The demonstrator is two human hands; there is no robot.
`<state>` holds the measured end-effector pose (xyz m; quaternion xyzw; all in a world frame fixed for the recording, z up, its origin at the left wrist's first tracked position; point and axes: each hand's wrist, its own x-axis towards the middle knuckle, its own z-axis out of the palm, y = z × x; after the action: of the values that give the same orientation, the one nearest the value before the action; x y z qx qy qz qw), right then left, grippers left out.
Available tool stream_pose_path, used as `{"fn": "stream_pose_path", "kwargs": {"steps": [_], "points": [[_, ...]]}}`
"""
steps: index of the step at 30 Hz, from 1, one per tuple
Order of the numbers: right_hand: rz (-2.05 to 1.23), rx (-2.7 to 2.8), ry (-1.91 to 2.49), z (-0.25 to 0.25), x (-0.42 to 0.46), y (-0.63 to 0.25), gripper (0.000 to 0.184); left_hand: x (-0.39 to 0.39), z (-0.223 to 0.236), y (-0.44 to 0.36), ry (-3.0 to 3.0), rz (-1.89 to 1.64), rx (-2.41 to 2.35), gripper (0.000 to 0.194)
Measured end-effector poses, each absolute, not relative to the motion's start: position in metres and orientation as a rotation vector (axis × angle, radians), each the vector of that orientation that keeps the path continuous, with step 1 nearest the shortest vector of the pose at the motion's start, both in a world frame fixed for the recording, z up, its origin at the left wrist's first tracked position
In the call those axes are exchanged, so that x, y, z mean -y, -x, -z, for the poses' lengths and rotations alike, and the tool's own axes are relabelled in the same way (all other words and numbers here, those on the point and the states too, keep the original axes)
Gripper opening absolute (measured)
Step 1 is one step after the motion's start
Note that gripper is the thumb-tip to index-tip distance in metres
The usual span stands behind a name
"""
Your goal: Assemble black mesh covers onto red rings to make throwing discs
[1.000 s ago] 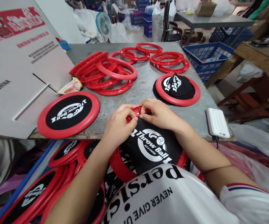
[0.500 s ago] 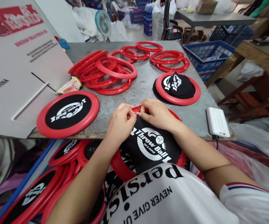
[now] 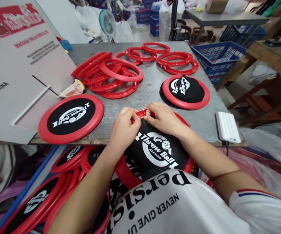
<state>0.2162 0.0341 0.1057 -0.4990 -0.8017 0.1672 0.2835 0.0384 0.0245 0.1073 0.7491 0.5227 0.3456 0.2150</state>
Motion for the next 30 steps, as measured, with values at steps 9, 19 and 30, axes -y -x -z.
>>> {"fn": "stream_pose_path", "kwargs": {"steps": [9,19,30], "points": [[-0.45,2.149,1.329,-0.1079,-0.0318,-0.2185,0.017,-0.0246,-0.1105,-0.0367,-2.071,-0.933,-1.385,0.014],[-0.438,2.173,1.342,-0.1053,-0.0346,-0.2127,0.017,-0.0265,-0.1058,-0.0344,-2.058,-0.963,-1.464,0.016],[-0.403,2.168,1.435,-0.1003,-0.0357,-0.2113,0.016,-0.029,-0.1069,-0.0356,-2.102,-0.785,-1.423,0.014]]}}
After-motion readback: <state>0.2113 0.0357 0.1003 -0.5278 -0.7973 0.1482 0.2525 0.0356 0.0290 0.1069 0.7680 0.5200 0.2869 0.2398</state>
